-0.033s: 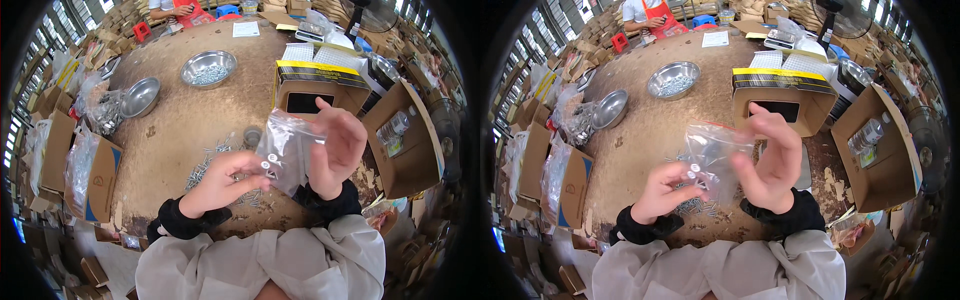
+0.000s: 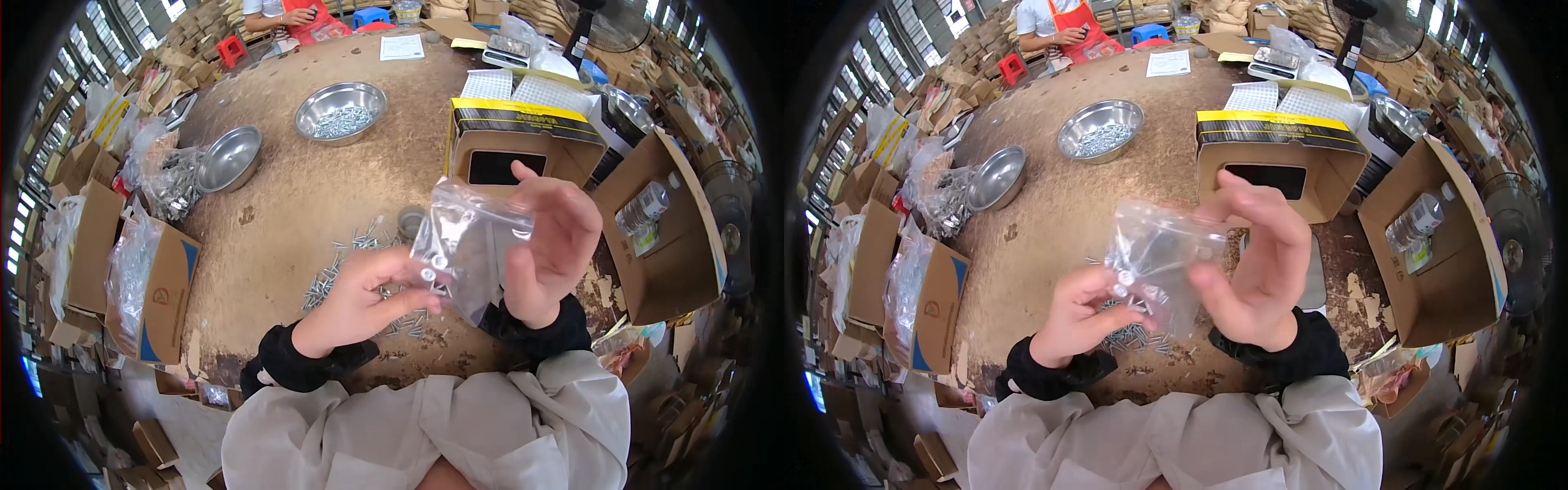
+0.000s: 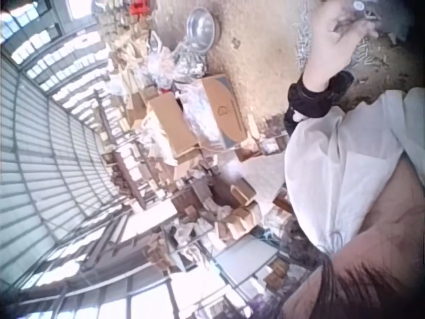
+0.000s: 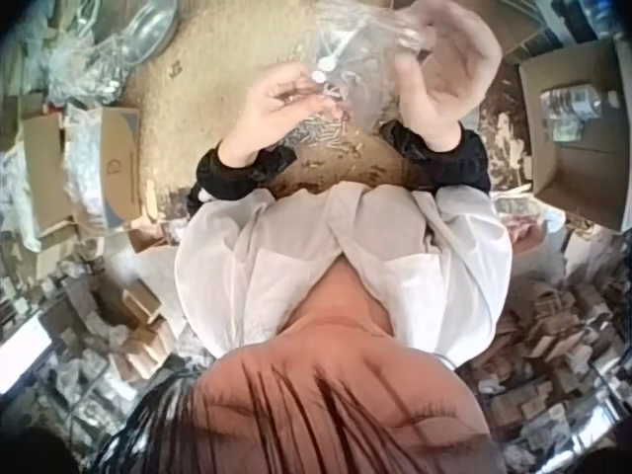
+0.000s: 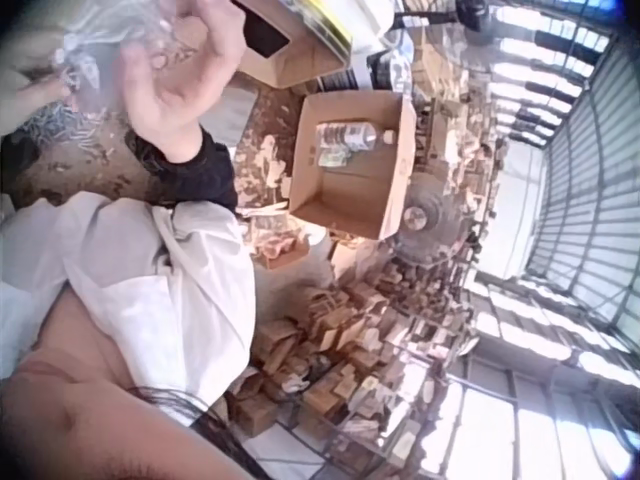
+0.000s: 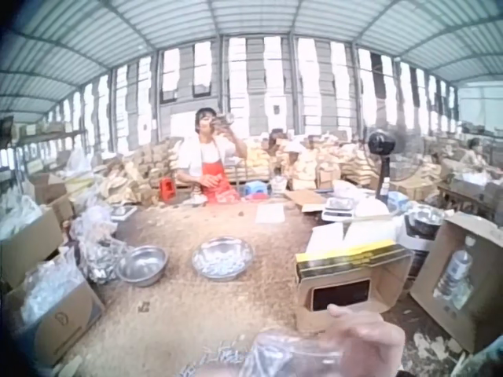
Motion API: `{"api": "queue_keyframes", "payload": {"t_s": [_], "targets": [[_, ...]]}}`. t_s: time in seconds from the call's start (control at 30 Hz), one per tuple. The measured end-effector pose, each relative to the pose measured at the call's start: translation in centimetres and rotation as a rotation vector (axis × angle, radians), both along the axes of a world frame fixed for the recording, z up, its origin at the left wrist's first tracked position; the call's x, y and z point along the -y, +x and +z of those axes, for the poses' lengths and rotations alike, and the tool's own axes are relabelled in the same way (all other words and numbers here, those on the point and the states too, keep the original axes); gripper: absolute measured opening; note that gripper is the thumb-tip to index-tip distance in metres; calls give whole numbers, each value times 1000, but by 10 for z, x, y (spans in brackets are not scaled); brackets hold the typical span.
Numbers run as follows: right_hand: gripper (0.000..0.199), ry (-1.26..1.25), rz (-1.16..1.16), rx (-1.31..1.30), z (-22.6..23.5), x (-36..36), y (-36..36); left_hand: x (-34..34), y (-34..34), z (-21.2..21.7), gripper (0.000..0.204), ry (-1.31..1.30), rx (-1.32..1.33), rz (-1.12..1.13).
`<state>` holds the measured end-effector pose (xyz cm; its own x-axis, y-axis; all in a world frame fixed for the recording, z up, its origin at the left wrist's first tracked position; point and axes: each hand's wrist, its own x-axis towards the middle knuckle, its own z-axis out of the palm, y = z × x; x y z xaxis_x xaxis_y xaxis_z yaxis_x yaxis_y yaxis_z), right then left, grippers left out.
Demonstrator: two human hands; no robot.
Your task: The person sorts small metal fasteners on a workbench, gathering them into piles and transferring them into metal bowls. They also handle small plastic bags and a digital scale, then walk to a storage area to inspect fasteners from a large sack.
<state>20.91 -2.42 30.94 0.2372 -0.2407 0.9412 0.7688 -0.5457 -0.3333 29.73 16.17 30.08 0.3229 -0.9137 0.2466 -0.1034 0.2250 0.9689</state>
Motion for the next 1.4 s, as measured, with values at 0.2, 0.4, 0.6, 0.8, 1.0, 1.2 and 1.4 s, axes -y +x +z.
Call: {"api": "queue_keyframes", "payload": {"t_s": [0.2, 0.4, 0.6, 0.8, 1.0, 1.2, 1.4], "targets": [[74, 14, 246, -191, 4, -16, -1, -8, 2, 5, 17, -123, 156, 107], [28, -48, 44, -610, -14, -22, -28, -29, 18, 2, 36, 90, 430, 208], [17, -315, -53, -745, -34, -14, -16, -151, 132, -45, 53, 321, 1062, 1112], [15, -302, 37, -883, -55, -11, -6, -312, 186, -66, 43, 1177, 1224, 1650], [14, -232, 31, -929, -71, -11, 3, -311, 189, -77, 27, 1053, 1269, 1737], [7, -189, 44, -912, -82, -1, 3, -304, 168, -75, 26, 948, 1286, 1769], [2, -154, 4, -848, -81, 3, 6, -294, 168, -71, 30, 905, 1287, 1789]]}}
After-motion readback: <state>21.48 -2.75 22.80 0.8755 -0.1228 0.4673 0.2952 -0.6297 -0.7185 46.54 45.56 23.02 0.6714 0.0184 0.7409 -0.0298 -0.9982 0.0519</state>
